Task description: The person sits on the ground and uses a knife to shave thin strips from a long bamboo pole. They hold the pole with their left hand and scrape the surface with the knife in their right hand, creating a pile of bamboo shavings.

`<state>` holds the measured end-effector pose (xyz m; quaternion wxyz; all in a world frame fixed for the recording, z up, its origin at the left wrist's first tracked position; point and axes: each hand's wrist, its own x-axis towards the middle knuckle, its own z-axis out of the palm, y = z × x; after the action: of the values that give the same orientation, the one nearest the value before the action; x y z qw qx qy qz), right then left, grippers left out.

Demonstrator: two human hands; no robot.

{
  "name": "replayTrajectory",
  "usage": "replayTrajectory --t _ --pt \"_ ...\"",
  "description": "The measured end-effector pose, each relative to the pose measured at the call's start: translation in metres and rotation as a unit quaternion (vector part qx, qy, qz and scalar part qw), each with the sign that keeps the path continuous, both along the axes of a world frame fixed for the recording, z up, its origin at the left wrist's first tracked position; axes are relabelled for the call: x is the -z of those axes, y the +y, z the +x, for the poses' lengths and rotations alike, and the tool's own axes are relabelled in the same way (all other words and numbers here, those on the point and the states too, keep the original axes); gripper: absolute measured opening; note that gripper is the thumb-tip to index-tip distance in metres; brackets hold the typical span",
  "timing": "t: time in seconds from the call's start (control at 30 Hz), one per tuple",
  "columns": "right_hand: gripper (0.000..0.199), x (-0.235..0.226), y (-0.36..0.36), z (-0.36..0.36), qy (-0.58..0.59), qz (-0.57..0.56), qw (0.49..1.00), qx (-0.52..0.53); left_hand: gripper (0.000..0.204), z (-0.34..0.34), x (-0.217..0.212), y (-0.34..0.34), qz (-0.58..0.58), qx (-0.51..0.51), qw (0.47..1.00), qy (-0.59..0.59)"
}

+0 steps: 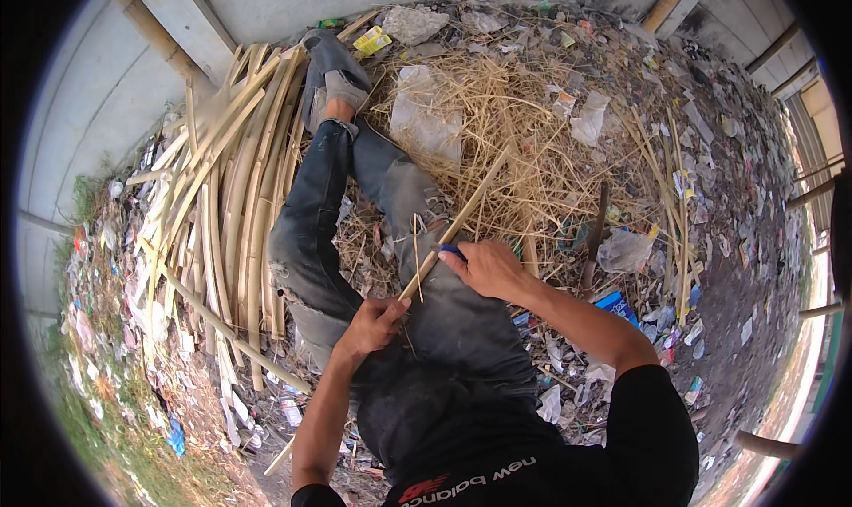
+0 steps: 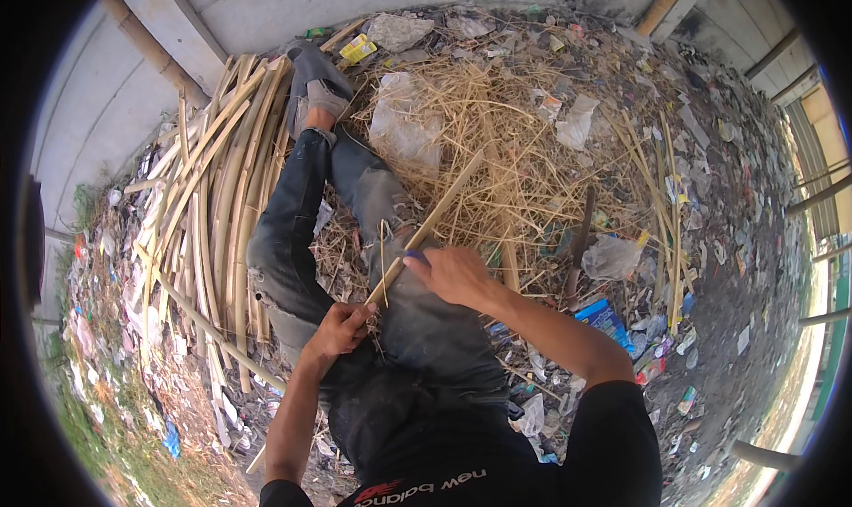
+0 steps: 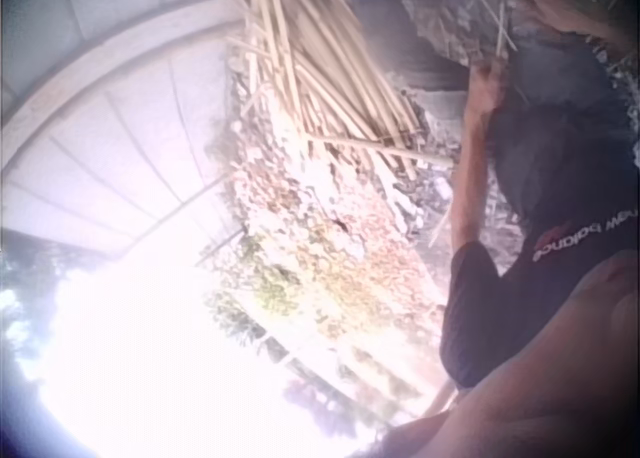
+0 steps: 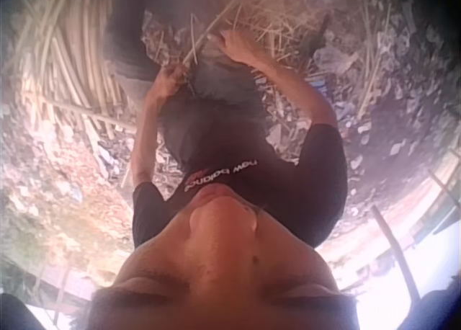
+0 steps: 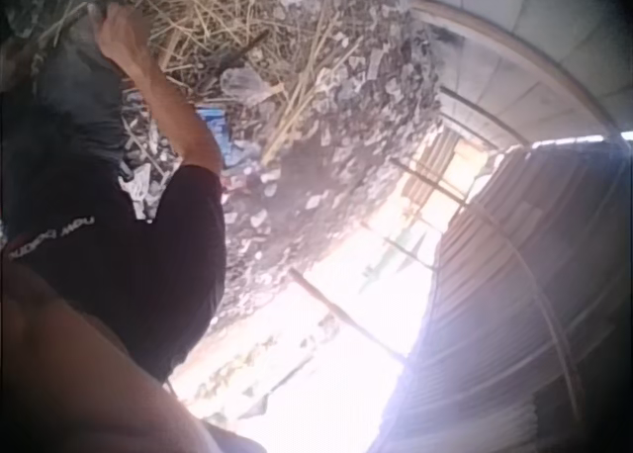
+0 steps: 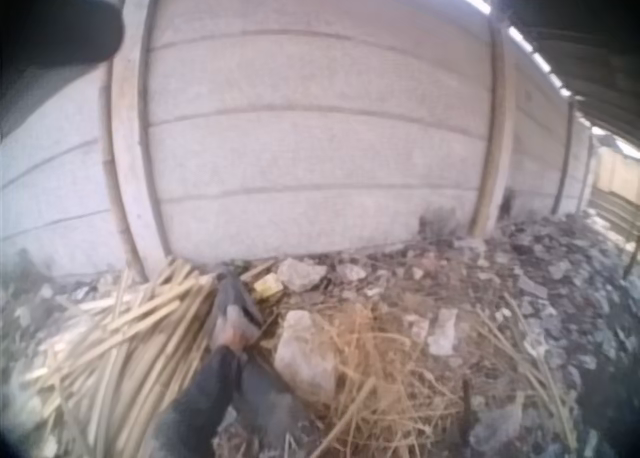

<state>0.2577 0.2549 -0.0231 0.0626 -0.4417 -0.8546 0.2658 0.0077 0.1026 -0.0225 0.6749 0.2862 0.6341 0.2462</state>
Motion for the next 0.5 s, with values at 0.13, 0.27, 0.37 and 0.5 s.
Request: replayTrajectory --t 0.13,0.27,0.37,0.5 --pt "0.059 0.014 0.019 0.010 0.049 0.006 0.998 0.047 0.048 -0.001 0.006 -0.003 0.027 0.011 1.000 -0.001" --pt "0.064 0.007 -0.015 -0.001 0.015 0.004 1.000 -0.011 0.047 0.002 0.001 0.000 0.037 0.019 0.999 0.028" --pt "0.066 0.024 0.012 0.009 0.055 0.046 0.996 0.057 0.046 0.000 0.002 -0.005 0.049 0.021 0.998 0.029" --pt "0.063 0.019 0.024 0.012 0.043 0.037 0.998 0.031 0.051 0.001 0.007 -0.002 0.054 0.019 0.998 0.039"
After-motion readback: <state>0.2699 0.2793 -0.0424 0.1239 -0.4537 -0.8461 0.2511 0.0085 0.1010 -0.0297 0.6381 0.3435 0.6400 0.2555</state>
